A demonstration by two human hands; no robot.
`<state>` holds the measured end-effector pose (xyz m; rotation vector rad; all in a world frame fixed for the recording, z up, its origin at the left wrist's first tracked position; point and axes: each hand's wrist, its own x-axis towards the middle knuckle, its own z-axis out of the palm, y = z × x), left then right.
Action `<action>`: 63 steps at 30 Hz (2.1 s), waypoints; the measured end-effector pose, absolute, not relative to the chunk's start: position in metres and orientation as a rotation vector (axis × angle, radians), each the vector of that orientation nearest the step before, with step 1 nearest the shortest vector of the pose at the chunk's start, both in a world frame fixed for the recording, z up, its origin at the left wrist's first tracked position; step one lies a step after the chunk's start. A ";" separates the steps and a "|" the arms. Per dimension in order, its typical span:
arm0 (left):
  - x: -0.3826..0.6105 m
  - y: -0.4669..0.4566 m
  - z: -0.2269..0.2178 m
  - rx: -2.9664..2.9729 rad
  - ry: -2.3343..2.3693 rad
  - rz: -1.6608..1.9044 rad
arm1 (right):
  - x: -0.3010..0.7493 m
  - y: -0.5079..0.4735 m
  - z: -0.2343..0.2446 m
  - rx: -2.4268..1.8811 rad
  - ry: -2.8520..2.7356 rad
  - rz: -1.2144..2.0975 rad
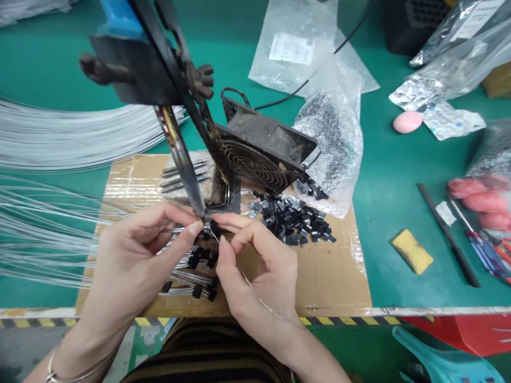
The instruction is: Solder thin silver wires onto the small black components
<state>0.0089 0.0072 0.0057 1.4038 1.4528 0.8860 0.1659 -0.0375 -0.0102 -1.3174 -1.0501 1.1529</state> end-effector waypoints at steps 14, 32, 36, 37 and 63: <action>0.009 0.010 0.012 1.402 1.503 0.906 | 0.166 -0.033 -0.008 -1.289 -1.017 1.156; 0.008 0.008 0.009 1.450 1.484 0.938 | 0.164 -0.033 -0.008 -1.256 -0.989 1.148; 0.007 0.008 0.009 1.453 1.477 0.954 | 0.163 -0.033 -0.009 -1.236 -0.981 1.144; 0.007 0.008 0.008 1.450 1.477 0.957 | 0.163 -0.034 -0.010 -1.233 -0.978 1.146; 0.005 0.005 0.008 1.444 1.461 0.959 | 0.160 -0.035 -0.012 -1.253 -0.983 1.114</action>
